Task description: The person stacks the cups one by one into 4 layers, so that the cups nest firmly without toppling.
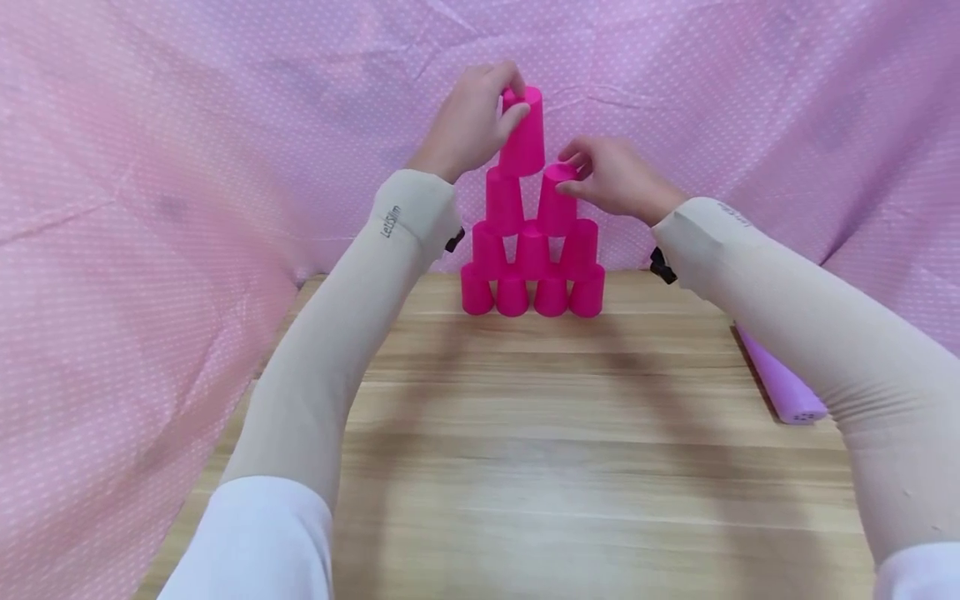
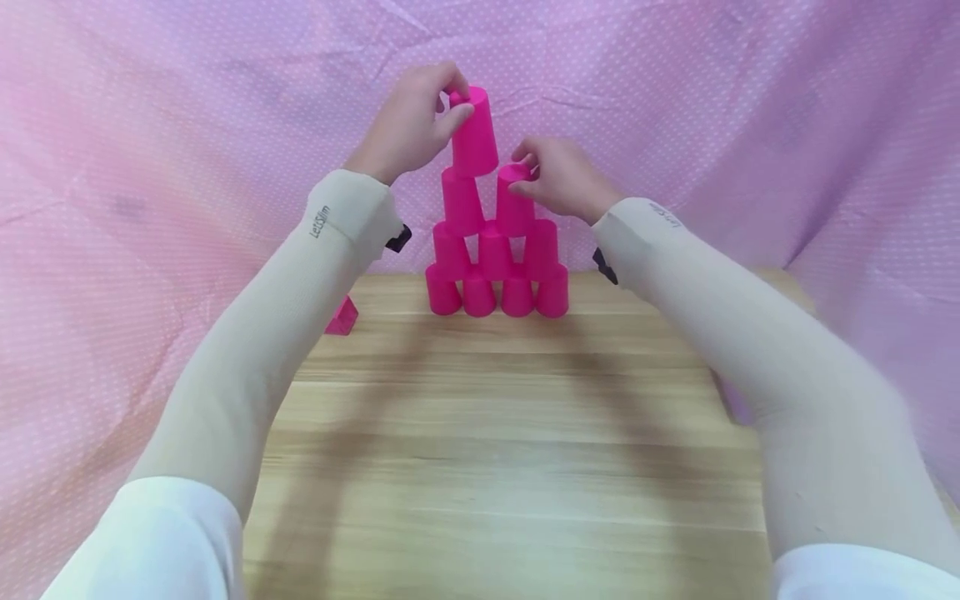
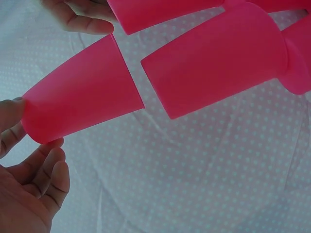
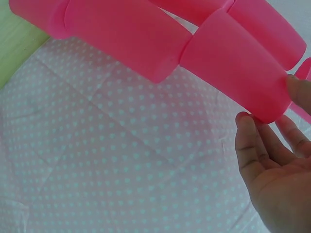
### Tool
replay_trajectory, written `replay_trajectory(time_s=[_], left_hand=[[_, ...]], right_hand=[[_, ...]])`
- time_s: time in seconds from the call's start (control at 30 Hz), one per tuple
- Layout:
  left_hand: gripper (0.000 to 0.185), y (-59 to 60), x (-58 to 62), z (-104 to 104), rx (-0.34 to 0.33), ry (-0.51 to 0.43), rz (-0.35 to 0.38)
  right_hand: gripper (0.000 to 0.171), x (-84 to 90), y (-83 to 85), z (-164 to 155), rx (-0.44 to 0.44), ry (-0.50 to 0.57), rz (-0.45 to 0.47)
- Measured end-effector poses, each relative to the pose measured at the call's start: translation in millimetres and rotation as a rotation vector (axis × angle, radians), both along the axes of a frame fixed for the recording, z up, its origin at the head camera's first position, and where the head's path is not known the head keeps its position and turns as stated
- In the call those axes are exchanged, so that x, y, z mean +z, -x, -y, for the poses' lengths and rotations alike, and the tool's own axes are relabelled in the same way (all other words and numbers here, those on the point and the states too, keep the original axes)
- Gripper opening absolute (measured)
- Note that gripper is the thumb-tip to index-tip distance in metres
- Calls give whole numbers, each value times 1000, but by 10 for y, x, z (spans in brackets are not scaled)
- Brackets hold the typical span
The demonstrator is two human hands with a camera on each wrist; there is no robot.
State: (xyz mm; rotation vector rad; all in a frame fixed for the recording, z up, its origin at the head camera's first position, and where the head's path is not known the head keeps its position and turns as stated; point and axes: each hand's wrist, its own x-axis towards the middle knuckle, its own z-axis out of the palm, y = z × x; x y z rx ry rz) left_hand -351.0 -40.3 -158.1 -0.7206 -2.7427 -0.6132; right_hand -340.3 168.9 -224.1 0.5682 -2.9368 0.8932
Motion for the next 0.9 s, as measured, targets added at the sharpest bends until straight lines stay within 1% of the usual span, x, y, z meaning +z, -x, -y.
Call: replay_trajectory(time_s=[0.17, 0.33, 0.5, 0.6, 0.7, 0.77, 0.83, 0.9], left_hand=[[34, 49, 4, -46, 8, -6, 54], [33, 85, -3, -21, 25, -17, 99], [32, 97, -8, 10, 30, -26, 99], [37, 71, -13, 42, 28, -40, 91], [48, -10, -49, 84, 24, -21, 73], [56, -102, -115, 134, 24, 15, 42], [61, -227, -224, 203, 32, 65, 1], [64, -362, -378, 287, 28, 104, -54]], right_hand=[[57, 3, -15, 28, -4, 10, 26], [59, 10, -5, 91, 5, 22, 46], [58, 3, 20, 126, 32, 15, 27], [59, 0, 9, 131, 32, 0, 2], [60, 8, -54, 112, 0, 0, -46], [59, 18, -126, 96, -21, 5, -100], [57, 18, -218, 80, -28, 10, -176], [57, -3, -341, 58, -13, -1, -256]])
